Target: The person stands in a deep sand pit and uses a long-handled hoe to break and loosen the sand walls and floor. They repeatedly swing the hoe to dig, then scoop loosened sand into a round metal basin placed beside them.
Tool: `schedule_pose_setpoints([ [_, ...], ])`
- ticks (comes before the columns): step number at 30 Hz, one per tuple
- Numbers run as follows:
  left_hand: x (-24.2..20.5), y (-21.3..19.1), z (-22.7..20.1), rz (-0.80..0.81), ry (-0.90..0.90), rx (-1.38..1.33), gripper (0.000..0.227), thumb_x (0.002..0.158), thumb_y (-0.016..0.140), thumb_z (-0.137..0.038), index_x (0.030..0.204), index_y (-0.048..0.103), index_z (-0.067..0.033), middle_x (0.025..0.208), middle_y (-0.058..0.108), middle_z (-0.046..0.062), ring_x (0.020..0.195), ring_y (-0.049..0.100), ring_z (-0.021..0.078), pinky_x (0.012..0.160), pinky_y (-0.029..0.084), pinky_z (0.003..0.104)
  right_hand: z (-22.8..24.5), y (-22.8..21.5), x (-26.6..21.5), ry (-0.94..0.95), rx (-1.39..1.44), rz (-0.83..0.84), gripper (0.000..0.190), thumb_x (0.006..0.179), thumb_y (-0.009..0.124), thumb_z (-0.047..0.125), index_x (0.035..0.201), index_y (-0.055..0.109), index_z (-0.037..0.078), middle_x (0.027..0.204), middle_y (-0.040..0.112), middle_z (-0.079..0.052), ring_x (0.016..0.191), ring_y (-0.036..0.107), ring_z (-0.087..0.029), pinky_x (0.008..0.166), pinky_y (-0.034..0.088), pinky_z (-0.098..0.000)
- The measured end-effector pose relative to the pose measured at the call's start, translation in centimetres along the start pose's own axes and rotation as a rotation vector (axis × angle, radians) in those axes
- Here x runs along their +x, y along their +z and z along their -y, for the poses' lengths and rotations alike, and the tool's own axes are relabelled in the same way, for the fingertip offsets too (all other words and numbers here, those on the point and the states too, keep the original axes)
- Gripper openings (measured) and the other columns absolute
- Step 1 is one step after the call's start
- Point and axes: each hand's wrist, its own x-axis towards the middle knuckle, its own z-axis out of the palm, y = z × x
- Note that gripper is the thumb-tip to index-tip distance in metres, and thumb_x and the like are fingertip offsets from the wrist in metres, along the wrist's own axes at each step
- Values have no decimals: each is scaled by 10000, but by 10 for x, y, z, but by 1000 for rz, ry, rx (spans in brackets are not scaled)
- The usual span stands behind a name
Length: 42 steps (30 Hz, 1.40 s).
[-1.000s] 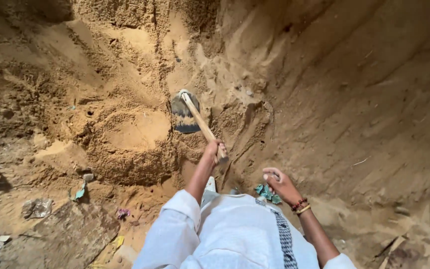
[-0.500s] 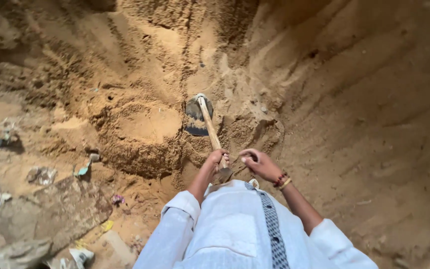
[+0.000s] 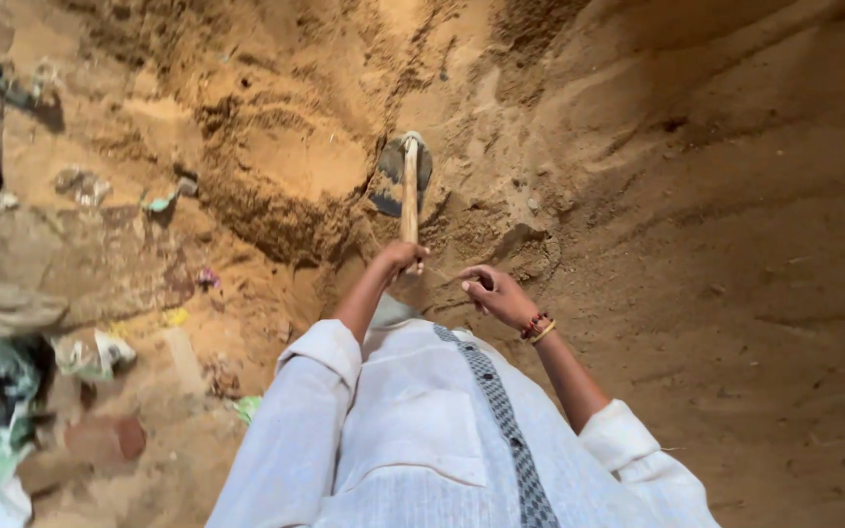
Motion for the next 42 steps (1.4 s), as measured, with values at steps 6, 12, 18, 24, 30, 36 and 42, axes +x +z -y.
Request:
schedule_pose_setpoints([
  [6,-55,42,2,-179,-77,-76,137,928,687,-172,908,647,-43,661,591,65,498,559,190,443,494,341,9,5,3,-15,-30,62,358,1002,629,296,1248,656,37,799,647,8,668,600,-78,600,507,-245],
  [12,-31,33,27,-72,-101,-26,190,942,678,-232,934,644,-46,670,593,69,509,570,206,450,505,346,6,9,18,9,-13,-29,360,987,632,284,1252,653,42,794,650,0,649,599,-82,589,501,-253],
  [18,-47,32,14,42,-122,-46,186,930,627,-272,1043,713,-153,706,623,28,551,625,197,502,558,327,34,33,40,29,-117,-88,385,971,639,329,1217,683,36,824,694,-46,671,643,-113,603,537,-286],
  [24,-45,19,-5,150,-51,-77,251,993,613,-306,990,726,-81,796,734,57,604,690,151,511,579,306,70,79,67,339,-383,-32,599,956,642,461,1365,450,67,988,709,-85,741,688,-205,657,573,-374],
  [30,-35,6,1,377,-144,-196,272,1008,573,-398,929,682,-162,728,658,1,525,609,145,407,512,297,51,128,94,340,-320,-270,556,872,703,270,1297,408,66,875,724,-151,723,702,-230,643,566,-386],
  [36,-46,-9,-15,358,-67,-10,304,1003,564,-341,995,710,-74,789,707,23,612,656,143,486,532,303,38,155,99,232,-216,-431,589,902,641,228,1349,294,67,982,693,-144,716,739,-255,655,586,-386],
  [42,-30,-10,-15,327,24,-31,343,934,643,-277,991,747,45,804,724,109,646,676,212,540,546,340,73,152,98,386,-185,-444,595,923,678,260,1381,311,164,957,703,-193,742,722,-296,686,562,-422],
])
